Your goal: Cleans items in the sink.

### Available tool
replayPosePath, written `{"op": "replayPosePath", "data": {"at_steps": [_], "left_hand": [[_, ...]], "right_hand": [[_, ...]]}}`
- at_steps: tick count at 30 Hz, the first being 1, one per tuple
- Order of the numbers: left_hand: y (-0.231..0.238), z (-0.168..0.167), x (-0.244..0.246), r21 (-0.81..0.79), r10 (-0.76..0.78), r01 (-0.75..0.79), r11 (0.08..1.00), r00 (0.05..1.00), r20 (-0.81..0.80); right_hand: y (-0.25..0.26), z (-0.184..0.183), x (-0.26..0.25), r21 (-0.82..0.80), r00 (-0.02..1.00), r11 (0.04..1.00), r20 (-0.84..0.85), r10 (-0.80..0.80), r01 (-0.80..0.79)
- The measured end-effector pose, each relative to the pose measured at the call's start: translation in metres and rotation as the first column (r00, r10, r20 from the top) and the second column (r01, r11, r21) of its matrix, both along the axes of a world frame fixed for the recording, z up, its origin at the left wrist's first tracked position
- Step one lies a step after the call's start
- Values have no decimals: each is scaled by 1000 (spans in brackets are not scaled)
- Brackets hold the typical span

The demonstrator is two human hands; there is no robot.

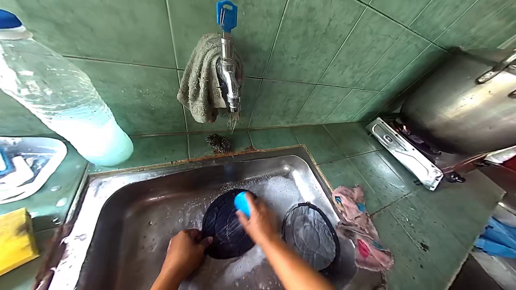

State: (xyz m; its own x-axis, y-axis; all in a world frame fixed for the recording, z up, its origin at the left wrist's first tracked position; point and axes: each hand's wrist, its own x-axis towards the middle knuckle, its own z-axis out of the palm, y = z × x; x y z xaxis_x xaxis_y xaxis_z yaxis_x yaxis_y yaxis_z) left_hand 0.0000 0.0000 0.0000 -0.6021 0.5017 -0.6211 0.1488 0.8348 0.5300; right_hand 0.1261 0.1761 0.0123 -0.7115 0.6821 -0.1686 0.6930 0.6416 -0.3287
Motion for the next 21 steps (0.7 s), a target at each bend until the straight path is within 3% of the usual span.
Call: {"op": "replayPosePath", "data": {"at_steps": [2, 4, 6, 9, 13, 17, 21], "left_hand": [[2, 5, 5, -32, -50, 50, 998, 999, 18], [3, 13, 2, -103, -167, 177, 979, 981, 103], [4, 22, -3, -187, -254, 287, 939, 949, 185], [23, 49, -15, -222, -244, 244, 944, 969, 26], [59, 44, -28, -54, -167, 160, 986, 972, -166], [56, 22, -25, -60, -237, 233, 971, 969, -73], [36, 21, -6, -114, -132, 120, 986, 986, -103]], "right_hand": [[49, 18, 9, 10, 979, 984, 94, -180, 179], [72, 38, 18, -46, 959, 964, 131, -253, 261], [62, 48, 29, -163, 973, 961, 99, -210, 224], [29, 39, 36, -305, 990, 943, 67, -120, 135], [15, 15, 24, -187, 994, 977, 42, -98, 104], [-1, 26, -12, -168, 995, 981, 36, -95, 100], [-50, 15, -30, -205, 995, 975, 23, 93, -87]]}}
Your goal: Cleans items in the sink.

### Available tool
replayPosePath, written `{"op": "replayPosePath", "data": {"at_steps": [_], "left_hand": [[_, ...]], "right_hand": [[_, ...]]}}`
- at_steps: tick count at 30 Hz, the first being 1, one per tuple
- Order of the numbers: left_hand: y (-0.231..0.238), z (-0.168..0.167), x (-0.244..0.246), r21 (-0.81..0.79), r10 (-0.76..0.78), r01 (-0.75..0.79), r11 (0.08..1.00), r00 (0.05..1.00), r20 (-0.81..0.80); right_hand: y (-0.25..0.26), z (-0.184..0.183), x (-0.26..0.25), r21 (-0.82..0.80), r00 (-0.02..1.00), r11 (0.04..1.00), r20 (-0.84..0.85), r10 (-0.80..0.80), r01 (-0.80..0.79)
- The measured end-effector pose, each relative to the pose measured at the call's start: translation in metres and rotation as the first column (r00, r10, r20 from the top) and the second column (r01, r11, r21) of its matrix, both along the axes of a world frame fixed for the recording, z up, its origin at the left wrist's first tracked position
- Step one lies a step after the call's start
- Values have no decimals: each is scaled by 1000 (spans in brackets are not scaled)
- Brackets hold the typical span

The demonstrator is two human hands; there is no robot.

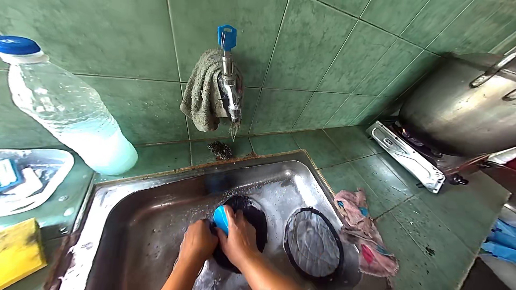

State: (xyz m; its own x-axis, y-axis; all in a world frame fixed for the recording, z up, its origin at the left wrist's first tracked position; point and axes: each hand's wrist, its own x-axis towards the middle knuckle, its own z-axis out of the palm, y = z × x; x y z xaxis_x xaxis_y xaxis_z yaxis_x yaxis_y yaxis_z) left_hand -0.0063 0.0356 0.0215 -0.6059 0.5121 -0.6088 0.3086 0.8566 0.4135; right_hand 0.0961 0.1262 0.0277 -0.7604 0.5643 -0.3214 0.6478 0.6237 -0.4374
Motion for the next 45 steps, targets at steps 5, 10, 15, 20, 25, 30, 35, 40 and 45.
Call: {"op": "replayPosePath", "data": {"at_steps": [5, 10, 15, 20, 25, 30, 35, 40, 45], "left_hand": [[-25, -1, 12, 9, 52, -52, 999, 998, 17], [-21, -1, 17, -30, 77, -77, 997, 997, -9], [-37, -10, 16, 60, 64, -63, 996, 998, -10], [-34, -8, 14, 46, 76, -76, 996, 997, -13], [-40, -14, 10, 71, 56, -54, 996, 998, -13], [-40, -17, 13, 82, 90, -90, 993, 996, 5], [-38, -17, 8, 90, 103, -104, 990, 995, 17], [-40, -17, 14, 55, 34, -37, 998, 999, 41], [-34, 1, 10, 47, 60, -61, 997, 998, 3]], "right_hand": [[57, -17, 26, 152, 988, 978, -84, -132, 144], [41, 2, 16, 102, 994, 992, -84, -69, 78], [42, -21, 30, 212, 993, 974, -101, -64, 85], [88, 4, 19, 181, 971, 954, -40, -237, 241], [-1, -22, 20, 188, 978, 977, -163, 130, -99], [95, -6, 23, 222, 978, 952, -37, -207, 210], [5, -11, 22, 126, 989, 992, -136, 50, -33], [54, -20, 25, 306, 995, 952, -101, 11, 20], [91, 9, 33, 257, 980, 947, -94, -174, 193]]}}
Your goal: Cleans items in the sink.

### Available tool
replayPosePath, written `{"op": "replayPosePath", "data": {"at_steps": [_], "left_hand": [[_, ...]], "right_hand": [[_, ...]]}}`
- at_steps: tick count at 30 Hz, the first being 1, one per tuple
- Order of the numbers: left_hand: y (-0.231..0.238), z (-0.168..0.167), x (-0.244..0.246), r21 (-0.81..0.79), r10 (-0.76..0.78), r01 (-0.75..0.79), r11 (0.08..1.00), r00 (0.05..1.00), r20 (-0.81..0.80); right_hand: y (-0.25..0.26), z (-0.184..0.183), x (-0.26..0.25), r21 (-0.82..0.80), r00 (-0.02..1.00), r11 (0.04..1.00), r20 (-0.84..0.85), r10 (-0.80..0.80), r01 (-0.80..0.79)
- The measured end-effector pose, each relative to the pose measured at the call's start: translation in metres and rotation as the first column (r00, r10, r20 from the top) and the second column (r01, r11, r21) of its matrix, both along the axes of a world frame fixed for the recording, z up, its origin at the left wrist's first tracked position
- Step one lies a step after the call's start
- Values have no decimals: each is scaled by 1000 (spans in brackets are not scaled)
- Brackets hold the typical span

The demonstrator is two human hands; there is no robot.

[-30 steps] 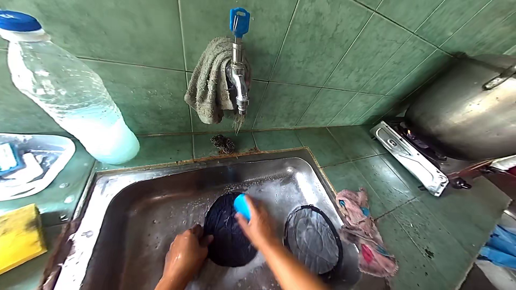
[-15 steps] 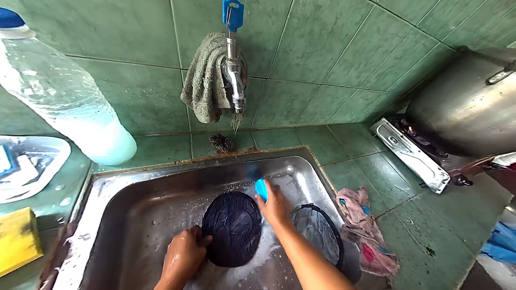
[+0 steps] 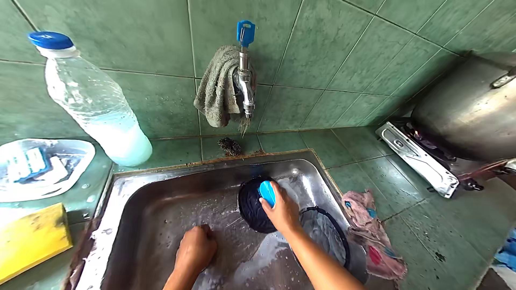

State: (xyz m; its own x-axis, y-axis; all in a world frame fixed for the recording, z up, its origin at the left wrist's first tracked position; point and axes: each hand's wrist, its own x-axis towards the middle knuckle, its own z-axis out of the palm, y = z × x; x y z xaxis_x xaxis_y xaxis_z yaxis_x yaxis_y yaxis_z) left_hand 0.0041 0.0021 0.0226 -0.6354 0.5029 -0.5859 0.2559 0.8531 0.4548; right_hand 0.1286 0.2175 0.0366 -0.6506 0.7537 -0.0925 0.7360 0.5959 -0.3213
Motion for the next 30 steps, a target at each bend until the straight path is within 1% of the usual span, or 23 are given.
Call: {"op": "replayPosePath", "data": {"at_steps": [2, 4, 5, 6, 7, 8, 9, 10, 11, 12, 14, 16, 17, 18, 19, 21, 22, 24, 26, 27, 28, 29, 30], "left_hand": [[17, 15, -7, 86, -17, 21, 996, 999, -47], [38, 24, -15, 176, -27, 39, 984, 997, -71], [47, 24, -20, 211, -16, 31, 977, 997, -72], [55, 23, -24, 236, 9, 9, 972, 997, -76], [60, 20, -29, 250, 34, -14, 968, 997, -75], [61, 15, -32, 247, 40, -20, 969, 996, -79], [60, 11, -34, 221, 16, 1, 975, 997, -74], [56, 7, -35, 173, -32, 42, 984, 998, -60], [51, 6, -35, 113, -84, 88, 990, 996, -35], [44, 8, -34, 49, -131, 131, 990, 991, -5], [30, 11, -30, -51, -167, 170, 984, 984, 56], [19, 5, -21, -49, -130, 134, 990, 988, 86], [15, -1, -16, -22, -95, 97, 995, 993, 75], [11, -6, -13, -8, -67, 68, 998, 997, 46], [8, -10, -12, -6, -49, 50, 999, 999, 14], [1, -15, -14, -9, -21, 21, 1000, 1000, 0], [-4, -15, -16, -2, -9, 9, 1000, 1000, 20], [-8, -12, -17, -3, 0, 1, 1000, 999, 53], [-7, -10, -20, -19, -5, 6, 1000, 998, 64], [-6, -11, -21, -23, -8, 10, 1000, 998, 68], [-4, -13, -22, -27, -13, 15, 1000, 997, 78], [-3, -14, -22, -28, -13, 16, 999, 996, 86], [-2, -15, -23, -25, -7, 9, 1000, 996, 88]], "right_hand": [[-17, 2, 2, -150, 996, 987, 76, -51, 62], [-36, -7, 4, -212, 993, 976, 118, -30, 55], [-44, -9, 5, -219, 991, 976, 128, 29, 0], [-50, -8, 7, -237, 982, 967, 138, 127, -92], [-53, -7, 11, -261, 955, 940, 141, 262, -220], [-53, -9, 17, -276, 904, 890, 124, 409, -364], [-49, -12, 23, -284, 842, 826, 97, 531, -488], [-42, -14, 28, -284, 795, 776, 72, 603, -563], [-35, -16, 31, -280, 788, 764, 43, 614, -581], [-29, -17, 34, -282, 822, 789, 2, 569, -546], [-26, -20, 31, -321, 921, 863, -136, 365, -390], [-42, -24, 16, -374, 943, 884, -281, 179, -280], [-57, -25, 5, -372, 941, 891, -304, 147, -259], [-74, -25, -6, -339, 947, 907, -280, 154, -248], [-88, -25, -18, -299, 955, 919, -221, 196, -257], [-97, -26, -31, -202, 951, 930, -84, 296, -308], [-89, -30, -30, -133, 956, 947, -65, 287, -294], [-52, -35, -18, -71, 984, 982, -61, 169, -173], [-14, -31, -11, -47, 999, 998, -44, 27, -29], [-3, -26, -11, -51, 999, 998, -27, -26, 25], [-3, -21, -13, -59, 999, 997, -19, -40, 39], [-14, -17, -19, -74, 1000, 997, -29, -8, 6], [-35, -17, -27, -91, 997, 994, -59, 56, -61]]}}
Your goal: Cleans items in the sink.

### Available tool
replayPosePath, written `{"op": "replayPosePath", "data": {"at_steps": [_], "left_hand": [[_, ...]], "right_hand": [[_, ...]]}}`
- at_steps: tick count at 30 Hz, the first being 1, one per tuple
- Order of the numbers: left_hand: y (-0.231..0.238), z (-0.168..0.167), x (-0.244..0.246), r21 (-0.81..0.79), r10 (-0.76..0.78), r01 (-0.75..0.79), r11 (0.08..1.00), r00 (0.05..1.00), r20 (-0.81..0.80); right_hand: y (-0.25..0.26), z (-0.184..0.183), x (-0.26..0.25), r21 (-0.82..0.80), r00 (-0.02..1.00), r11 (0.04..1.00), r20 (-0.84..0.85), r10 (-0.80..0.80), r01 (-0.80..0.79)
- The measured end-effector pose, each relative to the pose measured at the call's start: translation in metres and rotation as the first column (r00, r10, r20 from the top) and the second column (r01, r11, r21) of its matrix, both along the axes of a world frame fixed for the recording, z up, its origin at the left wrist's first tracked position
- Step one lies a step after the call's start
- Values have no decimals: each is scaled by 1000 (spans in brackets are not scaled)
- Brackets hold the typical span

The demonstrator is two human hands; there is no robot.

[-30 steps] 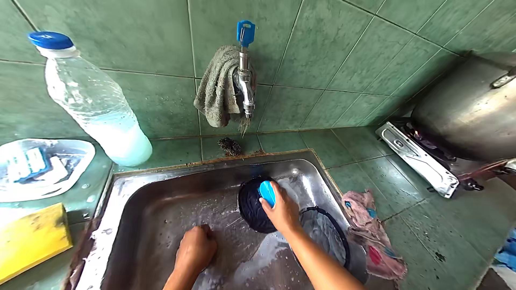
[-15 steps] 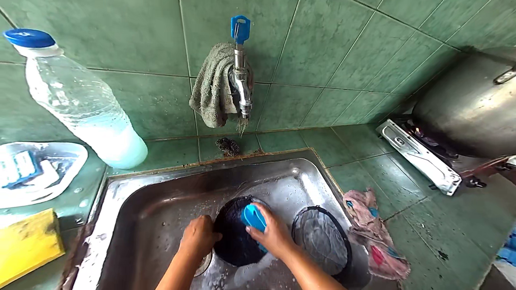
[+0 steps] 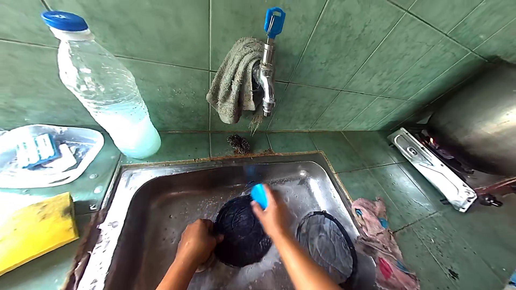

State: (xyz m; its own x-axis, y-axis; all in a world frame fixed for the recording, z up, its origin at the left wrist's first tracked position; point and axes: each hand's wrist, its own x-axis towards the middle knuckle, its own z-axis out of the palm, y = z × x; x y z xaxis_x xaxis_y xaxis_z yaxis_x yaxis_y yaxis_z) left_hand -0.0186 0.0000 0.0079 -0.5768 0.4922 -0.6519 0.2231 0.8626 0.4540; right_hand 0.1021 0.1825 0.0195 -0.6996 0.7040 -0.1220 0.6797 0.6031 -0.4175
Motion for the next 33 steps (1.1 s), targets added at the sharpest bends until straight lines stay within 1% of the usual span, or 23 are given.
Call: {"op": "replayPosePath", "data": {"at_steps": [2, 3, 4, 5, 6, 8, 10, 11, 13, 15, 16, 17, 18, 21, 22, 23, 25, 27, 28, 29, 30, 31, 33], "left_hand": [[-2, -3, 0, 10, 4, -4, 1000, 1000, -8], [-3, -3, 0, 16, -5, 5, 1000, 1000, -27], [-5, -3, 0, 25, -10, 11, 1000, 999, -35], [-7, -4, 0, 37, -3, 4, 999, 1000, -29], [-8, -3, 1, 46, 11, -9, 999, 1000, -27], [-8, -2, 4, 43, 31, -30, 999, 999, -26], [-6, -2, 5, 37, 41, -41, 999, 999, -22], [-5, -3, 4, 32, 43, -42, 999, 999, -24], [-5, -4, 3, 21, 34, -33, 999, 999, -34], [-7, -3, 4, 14, 13, -12, 1000, 998, -62], [-9, -3, 5, 18, 8, -7, 1000, 997, -73], [-11, -3, 5, 23, 4, -3, 1000, 998, -67], [-12, -2, 4, 31, 8, -6, 999, 998, -57], [-10, -1, 6, 39, 29, -27, 999, 998, -50], [-9, -1, 6, 42, 35, -34, 999, 998, -45], [-8, -1, 6, 38, 41, -40, 998, 998, -38], [-6, -2, 6, 31, 55, -54, 998, 998, -36], [-8, -2, 8, 24, 56, -54, 998, 997, -56], [-10, 0, 8, 22, 54, -53, 998, 996, -71], [-11, 0, 8, 30, 54, -52, 998, 996, -73], [-13, -2, 8, 45, 57, -54, 998, 996, -64], [-12, -3, 8, 55, 65, -62, 997, 997, -49], [-9, -2, 9, 51, 73, -71, 996, 997, -33]], "right_hand": [[-50, -6, -13, 14, 982, 983, -31, 185, -185], [-63, -10, -16, 38, 965, 965, -33, 261, -259], [-63, -14, -16, 62, 958, 957, -31, 286, -284], [-51, -15, -12, 59, 967, 966, -7, 253, -253], [-29, -16, -6, 46, 984, 983, 16, 180, -180], [15, -12, 5, 27, 999, 999, 47, -18, 17], [32, 1, 6, -31, 984, 986, 74, -162, 165], [23, 4, 2, -77, 986, 984, 33, -160, 163], [-25, 1, -11, -129, 998, 992, -59, -14, 6], [-70, -4, -20, -84, 978, 975, -23, 206, -207], [-77, -7, -21, -50, 963, 962, -4, 269, -269], [-70, -10, -19, -16, 965, 965, -1, 262, -262], [-52, -12, -15, 1, 979, 979, 11, 203, -203], [16, -9, -3, -2, 996, 997, 57, -71, 71], [27, -3, -3, -9, 988, 992, 89, -128, 129], [25, 1, -7, -22, 986, 990, 87, -140, 143], [-11, 0, -19, -67, 999, 997, -11, -42, 41], [-65, -1, -27, -97, 991, 986, -7, 134, -134], [-82, -1, -26, -95, 977, 973, 8, 212, -210], [-85, -4, -20, -72, 967, 966, 19, 252, -250], [-75, -9, -10, -25, 968, 968, 14, 249, -249], [-54, -15, 2, 21, 979, 979, 2, 205, -205], [-2, -17, 22, 65, 998, 996, 17, 56, -57]]}}
